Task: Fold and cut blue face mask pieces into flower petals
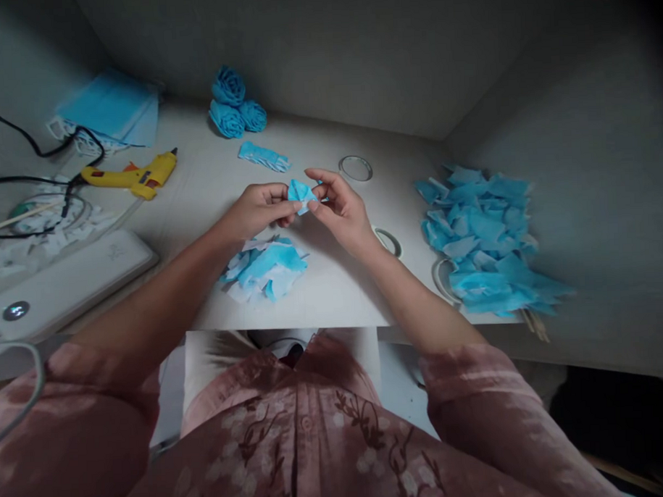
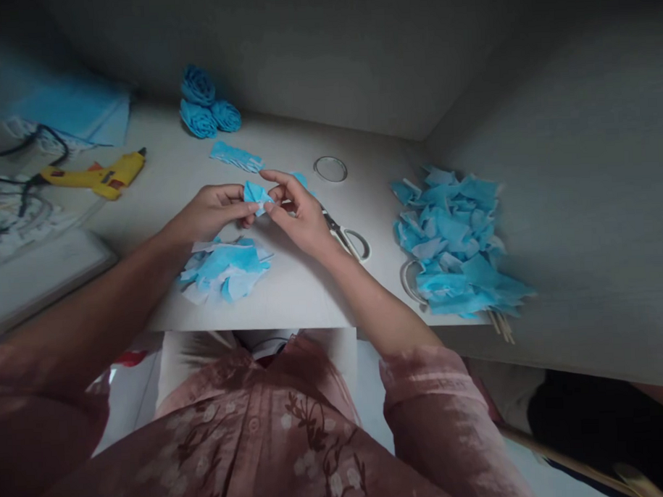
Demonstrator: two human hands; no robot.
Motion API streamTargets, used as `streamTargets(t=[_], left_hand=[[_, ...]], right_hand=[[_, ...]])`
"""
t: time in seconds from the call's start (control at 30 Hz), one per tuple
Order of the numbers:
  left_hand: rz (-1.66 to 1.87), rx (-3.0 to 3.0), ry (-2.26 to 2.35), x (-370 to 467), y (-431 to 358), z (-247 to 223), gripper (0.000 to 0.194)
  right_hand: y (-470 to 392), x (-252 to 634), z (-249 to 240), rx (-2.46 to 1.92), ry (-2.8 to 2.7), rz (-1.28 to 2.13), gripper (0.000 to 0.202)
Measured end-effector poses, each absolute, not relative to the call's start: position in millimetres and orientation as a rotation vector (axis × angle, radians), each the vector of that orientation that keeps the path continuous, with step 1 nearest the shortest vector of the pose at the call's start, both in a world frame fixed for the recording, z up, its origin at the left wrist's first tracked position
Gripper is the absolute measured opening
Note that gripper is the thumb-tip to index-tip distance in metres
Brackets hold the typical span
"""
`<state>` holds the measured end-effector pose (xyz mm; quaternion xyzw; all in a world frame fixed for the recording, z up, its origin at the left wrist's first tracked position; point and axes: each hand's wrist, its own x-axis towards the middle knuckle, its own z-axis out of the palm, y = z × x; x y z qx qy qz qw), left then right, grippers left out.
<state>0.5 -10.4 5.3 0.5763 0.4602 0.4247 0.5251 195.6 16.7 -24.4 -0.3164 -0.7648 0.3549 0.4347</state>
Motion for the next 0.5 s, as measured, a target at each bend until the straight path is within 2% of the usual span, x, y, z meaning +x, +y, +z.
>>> streamTargets(t=[0.3,0.5], left_hand=[[1.132,1.256,1.111,-4,-3,-2,0.02],[1.117,1.221,1.142,-2,-3,1,0.016]], right_hand=[[39,216,-16,-0.898,-1.913,0.757,0.057],[64,272,2,-1.129,-1.791,0.642,0.045]])
